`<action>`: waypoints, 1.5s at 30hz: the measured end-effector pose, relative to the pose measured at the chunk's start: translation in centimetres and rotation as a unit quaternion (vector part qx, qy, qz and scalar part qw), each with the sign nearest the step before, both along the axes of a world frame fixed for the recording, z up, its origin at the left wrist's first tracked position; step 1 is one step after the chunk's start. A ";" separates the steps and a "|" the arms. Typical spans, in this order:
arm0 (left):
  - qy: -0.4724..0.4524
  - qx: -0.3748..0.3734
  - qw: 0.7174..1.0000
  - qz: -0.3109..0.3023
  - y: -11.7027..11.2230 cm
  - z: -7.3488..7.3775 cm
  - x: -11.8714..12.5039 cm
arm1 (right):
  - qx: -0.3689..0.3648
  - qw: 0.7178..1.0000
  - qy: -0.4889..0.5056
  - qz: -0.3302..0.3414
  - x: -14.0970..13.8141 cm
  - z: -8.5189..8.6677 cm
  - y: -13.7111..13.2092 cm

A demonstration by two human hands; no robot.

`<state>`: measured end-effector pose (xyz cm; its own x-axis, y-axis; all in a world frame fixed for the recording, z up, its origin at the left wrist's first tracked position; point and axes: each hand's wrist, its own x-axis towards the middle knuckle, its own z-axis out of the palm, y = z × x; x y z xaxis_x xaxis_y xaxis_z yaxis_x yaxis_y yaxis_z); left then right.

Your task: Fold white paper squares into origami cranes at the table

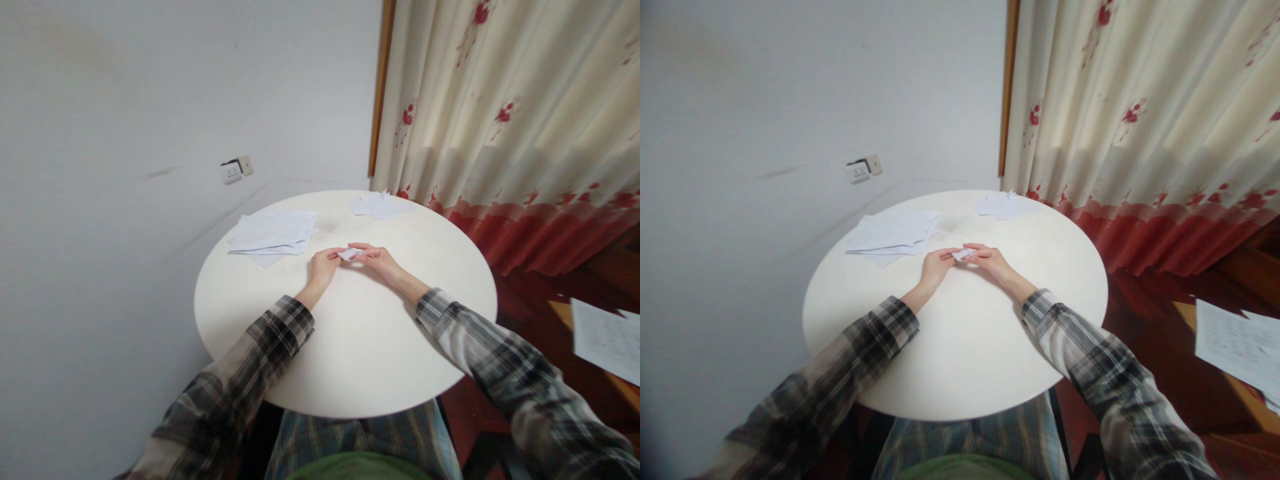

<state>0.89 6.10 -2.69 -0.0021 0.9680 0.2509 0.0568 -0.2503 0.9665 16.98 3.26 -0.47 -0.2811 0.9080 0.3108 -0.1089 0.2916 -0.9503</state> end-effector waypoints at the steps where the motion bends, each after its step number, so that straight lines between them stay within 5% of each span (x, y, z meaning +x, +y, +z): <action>1: 0.002 -0.001 1.000 0.000 -0.1 0.0 0.0 | -0.002 1.000 0.004 -0.001 0.0 0.0 0.0; 21: 0.054 0.008 0.998 0.006 0.4 -0.3 -0.3 | 0.004 0.999 0.046 -0.012 -0.2 -0.6 0.3; 31: 0.186 0.071 0.979 0.051 0.2 -0.1 -0.6 | -0.012 0.995 0.046 -0.089 0.0 -0.9 1.3; 35: 0.137 0.098 0.986 0.008 0.2 -0.2 -0.1 | -0.046 0.993 0.059 -0.087 0.1 -0.9 1.3; 41: 0.004 -0.007 0.993 -0.116 0.0 0.1 0.7 | -0.054 0.993 0.025 -0.106 0.1 -0.8 1.2; 45: -0.042 0.013 0.995 -0.089 -0.2 0.4 0.8 | -0.090 0.996 -0.004 -0.030 0.0 -1.2 1.0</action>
